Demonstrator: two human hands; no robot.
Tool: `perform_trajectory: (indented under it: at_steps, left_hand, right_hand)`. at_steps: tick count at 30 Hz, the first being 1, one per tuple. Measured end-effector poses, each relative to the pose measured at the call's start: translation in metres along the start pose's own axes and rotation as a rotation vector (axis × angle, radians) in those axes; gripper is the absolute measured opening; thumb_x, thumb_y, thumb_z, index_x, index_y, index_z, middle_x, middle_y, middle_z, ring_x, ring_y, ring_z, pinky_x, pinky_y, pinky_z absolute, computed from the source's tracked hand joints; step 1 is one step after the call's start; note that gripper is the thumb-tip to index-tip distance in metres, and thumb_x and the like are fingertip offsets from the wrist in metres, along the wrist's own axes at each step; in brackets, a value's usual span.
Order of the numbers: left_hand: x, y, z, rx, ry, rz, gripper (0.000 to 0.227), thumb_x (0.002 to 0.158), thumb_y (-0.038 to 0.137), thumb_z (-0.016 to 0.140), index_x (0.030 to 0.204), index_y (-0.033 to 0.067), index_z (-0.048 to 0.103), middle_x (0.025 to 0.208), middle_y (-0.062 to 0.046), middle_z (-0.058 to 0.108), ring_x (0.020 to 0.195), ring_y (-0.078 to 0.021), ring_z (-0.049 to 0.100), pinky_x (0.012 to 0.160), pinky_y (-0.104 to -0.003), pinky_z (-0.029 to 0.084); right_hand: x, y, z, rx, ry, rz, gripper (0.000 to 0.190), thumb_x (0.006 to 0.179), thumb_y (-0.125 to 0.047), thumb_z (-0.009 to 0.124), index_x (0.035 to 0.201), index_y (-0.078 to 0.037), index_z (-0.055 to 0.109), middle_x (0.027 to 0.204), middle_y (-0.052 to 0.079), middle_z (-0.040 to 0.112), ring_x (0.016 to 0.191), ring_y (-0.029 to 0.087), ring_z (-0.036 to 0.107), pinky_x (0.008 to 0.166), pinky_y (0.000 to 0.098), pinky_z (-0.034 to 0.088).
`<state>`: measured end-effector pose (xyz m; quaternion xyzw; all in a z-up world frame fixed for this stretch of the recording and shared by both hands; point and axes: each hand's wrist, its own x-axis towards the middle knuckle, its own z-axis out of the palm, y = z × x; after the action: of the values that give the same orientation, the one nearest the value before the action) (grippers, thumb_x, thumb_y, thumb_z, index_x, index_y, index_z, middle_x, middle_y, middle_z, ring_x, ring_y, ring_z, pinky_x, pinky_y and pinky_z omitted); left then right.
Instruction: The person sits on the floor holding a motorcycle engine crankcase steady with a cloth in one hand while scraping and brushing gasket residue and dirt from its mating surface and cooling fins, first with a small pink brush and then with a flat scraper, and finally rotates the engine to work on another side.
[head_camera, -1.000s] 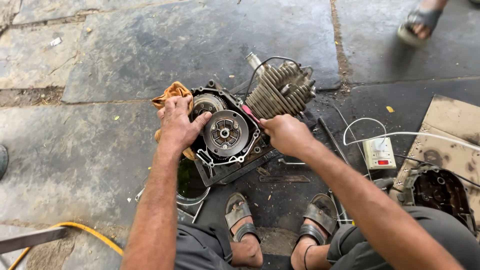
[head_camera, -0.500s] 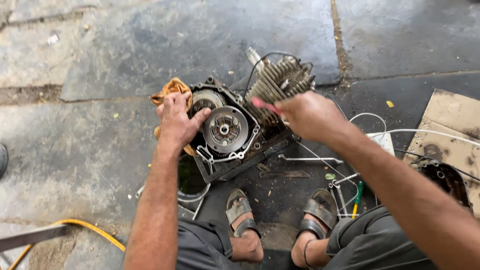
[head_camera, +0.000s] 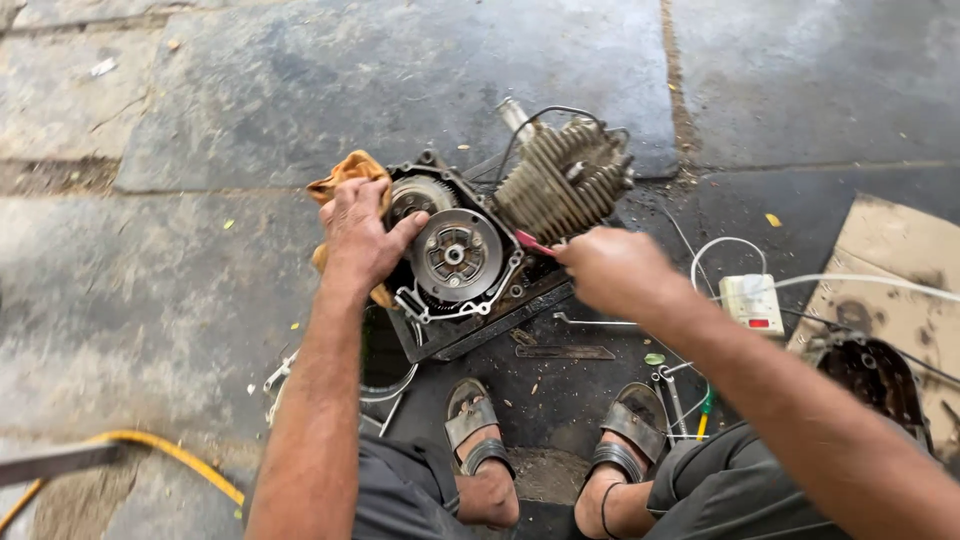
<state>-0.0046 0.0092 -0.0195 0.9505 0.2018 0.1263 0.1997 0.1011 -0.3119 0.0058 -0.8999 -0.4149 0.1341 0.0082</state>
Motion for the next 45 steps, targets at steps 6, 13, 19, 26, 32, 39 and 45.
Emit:
perform_trajectory:
  at_steps: [6, 13, 19, 26, 32, 39, 45]
  left_hand:
    - [0.003, 0.013, -0.004, -0.033, -0.053, -0.072, 0.084, 0.077, 0.062, 0.080, 0.141, 0.0123, 0.058, 0.140, -0.014, 0.047, 0.133, -0.0359, 0.038, 0.114, -0.050, 0.031]
    - [0.009, 0.017, -0.001, -0.019, -0.035, -0.006, 0.079, 0.081, 0.059, 0.079, 0.142, 0.0123, 0.059, 0.140, -0.012, 0.048, 0.135, -0.0343, 0.039, 0.117, -0.050, 0.032]
    - [0.002, 0.005, 0.000, -0.008, -0.029, -0.015, 0.083, 0.080, 0.061, 0.080, 0.142, 0.0105, 0.057, 0.141, -0.014, 0.047, 0.135, -0.0368, 0.036, 0.114, -0.051, 0.032]
    - [0.006, 0.001, 0.004, 0.012, -0.042, -0.032, 0.086, 0.079, 0.063, 0.080, 0.143, 0.0102, 0.056, 0.142, -0.015, 0.043, 0.135, -0.0381, 0.034, 0.114, -0.053, 0.031]
    - [0.006, 0.004, 0.003, 0.016, -0.057, -0.045, 0.084, 0.078, 0.060, 0.081, 0.142, 0.0110, 0.057, 0.141, -0.015, 0.044, 0.133, -0.0386, 0.036, 0.113, -0.053, 0.033]
    - [0.005, 0.010, -0.001, -0.011, -0.064, -0.070, 0.082, 0.079, 0.057, 0.082, 0.144, 0.0140, 0.056, 0.141, -0.014, 0.046, 0.134, -0.0377, 0.037, 0.115, -0.052, 0.034]
    - [0.005, 0.015, -0.006, -0.018, -0.107, -0.137, 0.083, 0.079, 0.059, 0.081, 0.145, 0.0155, 0.055, 0.144, -0.014, 0.043, 0.136, -0.0381, 0.035, 0.115, -0.053, 0.033]
  right_hand:
    - [0.029, -0.008, 0.002, 0.351, 0.046, 0.186, 0.032, 0.102, -0.019, 0.054, 0.128, -0.024, 0.072, 0.098, 0.004, 0.077, 0.069, 0.020, 0.075, 0.065, 0.0391, 0.065]
    - [-0.004, -0.008, -0.077, 0.270, -0.213, 0.225, 0.029, 0.107, -0.032, 0.058, 0.128, -0.022, 0.076, 0.101, 0.010, 0.082, 0.075, 0.019, 0.074, 0.076, 0.0408, 0.063]
    - [0.005, -0.006, 0.017, 0.632, 0.213, 0.040, 0.046, 0.089, -0.012, 0.067, 0.134, -0.011, 0.066, 0.110, 0.015, 0.078, 0.087, 0.024, 0.076, 0.080, 0.0448, 0.060]
    - [-0.001, -0.038, -0.050, 0.465, -0.122, 0.223, 0.046, 0.100, -0.015, 0.057, 0.145, -0.019, 0.056, 0.108, 0.017, 0.077, 0.095, 0.030, 0.075, 0.090, 0.0436, 0.059]
    - [0.026, -0.009, -0.006, 0.456, -0.053, 0.094, 0.041, 0.092, -0.014, 0.068, 0.133, -0.018, 0.068, 0.116, 0.010, 0.076, 0.102, 0.025, 0.074, 0.094, 0.0428, 0.057]
    - [0.019, -0.017, -0.030, 0.388, -0.208, 0.155, 0.036, 0.096, -0.015, 0.064, 0.130, -0.022, 0.072, 0.116, 0.009, 0.076, 0.102, 0.024, 0.072, 0.096, 0.0418, 0.057]
    - [0.031, -0.020, -0.017, 0.232, -0.287, 0.144, 0.038, 0.102, -0.012, 0.057, 0.139, -0.019, 0.063, 0.102, 0.012, 0.076, 0.085, 0.025, 0.077, 0.074, 0.0394, 0.068]
